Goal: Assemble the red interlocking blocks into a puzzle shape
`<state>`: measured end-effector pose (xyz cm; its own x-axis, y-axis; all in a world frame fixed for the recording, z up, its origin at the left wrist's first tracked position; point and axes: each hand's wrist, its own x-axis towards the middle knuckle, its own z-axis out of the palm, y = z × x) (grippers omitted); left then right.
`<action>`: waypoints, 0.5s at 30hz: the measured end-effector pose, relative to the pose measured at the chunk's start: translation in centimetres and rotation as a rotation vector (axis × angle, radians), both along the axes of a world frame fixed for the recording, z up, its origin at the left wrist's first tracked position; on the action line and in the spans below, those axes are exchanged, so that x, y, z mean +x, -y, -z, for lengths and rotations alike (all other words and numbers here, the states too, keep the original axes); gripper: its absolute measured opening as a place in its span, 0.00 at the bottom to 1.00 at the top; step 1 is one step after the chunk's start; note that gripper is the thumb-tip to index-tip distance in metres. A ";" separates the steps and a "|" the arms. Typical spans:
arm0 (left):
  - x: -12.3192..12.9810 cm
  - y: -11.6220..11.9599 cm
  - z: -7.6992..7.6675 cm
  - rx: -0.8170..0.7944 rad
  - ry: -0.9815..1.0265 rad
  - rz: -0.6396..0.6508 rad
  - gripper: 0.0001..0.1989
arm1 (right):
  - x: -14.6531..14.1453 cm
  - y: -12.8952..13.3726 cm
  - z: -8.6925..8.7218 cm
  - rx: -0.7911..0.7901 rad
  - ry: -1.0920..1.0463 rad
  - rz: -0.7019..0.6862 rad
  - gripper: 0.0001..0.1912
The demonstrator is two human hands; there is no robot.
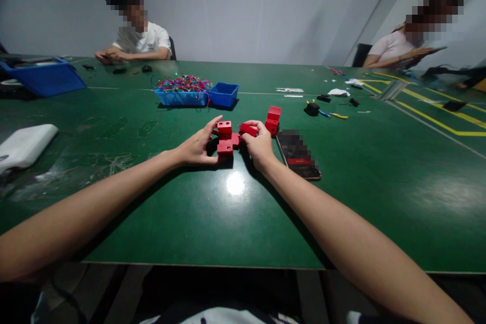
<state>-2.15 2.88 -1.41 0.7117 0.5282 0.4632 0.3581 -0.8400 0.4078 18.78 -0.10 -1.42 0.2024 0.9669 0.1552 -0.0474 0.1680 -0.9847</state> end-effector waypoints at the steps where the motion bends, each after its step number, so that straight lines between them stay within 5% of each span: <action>1: 0.0 0.0 0.0 -0.006 -0.003 -0.005 0.57 | 0.0 0.0 0.0 -0.004 -0.018 -0.010 0.20; 12: 0.1 0.0 0.0 -0.031 -0.003 0.001 0.55 | -0.3 -0.4 0.1 -0.022 -0.239 -0.049 0.13; 15: 0.1 -0.1 0.0 -0.022 -0.006 0.006 0.55 | 0.0 -0.5 0.3 -0.015 -0.212 0.010 0.18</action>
<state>-2.08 3.00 -1.44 0.7179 0.5338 0.4469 0.3556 -0.8330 0.4239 18.75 0.36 -1.68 0.2384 0.9667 0.0934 -0.2525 0.1545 -0.9552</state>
